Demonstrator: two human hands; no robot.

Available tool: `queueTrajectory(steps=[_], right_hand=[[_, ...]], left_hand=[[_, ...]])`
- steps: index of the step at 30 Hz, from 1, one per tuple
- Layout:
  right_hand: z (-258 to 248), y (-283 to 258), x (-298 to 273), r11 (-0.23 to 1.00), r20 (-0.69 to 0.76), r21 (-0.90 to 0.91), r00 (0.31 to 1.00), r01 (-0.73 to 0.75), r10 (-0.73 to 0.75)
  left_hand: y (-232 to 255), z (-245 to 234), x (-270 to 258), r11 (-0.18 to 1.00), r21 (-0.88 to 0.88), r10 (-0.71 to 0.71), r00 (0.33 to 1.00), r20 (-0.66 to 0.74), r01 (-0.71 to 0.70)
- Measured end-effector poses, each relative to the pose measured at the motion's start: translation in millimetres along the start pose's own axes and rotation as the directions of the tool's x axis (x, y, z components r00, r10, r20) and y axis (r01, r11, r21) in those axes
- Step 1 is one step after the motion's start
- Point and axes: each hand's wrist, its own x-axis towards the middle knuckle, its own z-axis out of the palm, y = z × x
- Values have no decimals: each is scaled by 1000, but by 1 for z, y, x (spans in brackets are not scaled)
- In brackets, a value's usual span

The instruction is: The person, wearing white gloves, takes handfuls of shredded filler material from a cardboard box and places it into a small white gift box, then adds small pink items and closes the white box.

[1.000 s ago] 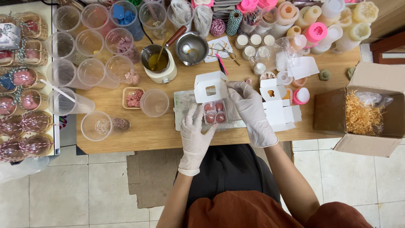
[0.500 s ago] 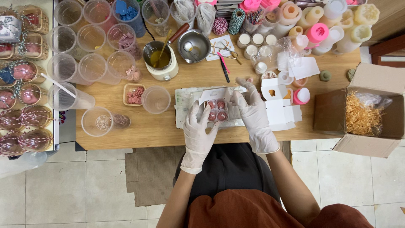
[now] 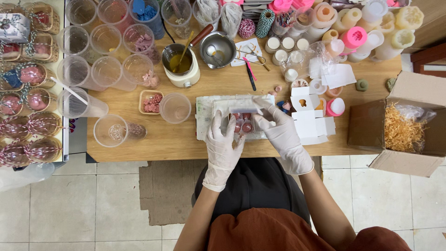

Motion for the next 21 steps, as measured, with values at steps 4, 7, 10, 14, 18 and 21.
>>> queueTrajectory(steps=[4,7,10,14,18,21], right_hand=[[-1,2,0,987,53,0,986,159,-159],[3,5,3,994,44,70,995,87,-90],[3,7,5,991,22,111,997,69,-72],[4,12,10,984,17,172,999,38,-42],[7,18,14,982,16,191,1000,-11,8],[7,20,14,981,26,193,1000,-2,-3]], left_hand=[[-1,5,-4,999,41,30,1000,8,-30],[0,9,-5,998,61,14,1000,14,-15],[2,7,-2,1000,22,8,999,32,-9],[10,0,1,1000,-18,9,1000,7,-9],[13,-3,3,997,-76,1,1000,-10,-2],[14,-3,1,998,-62,-23,1000,8,24]])
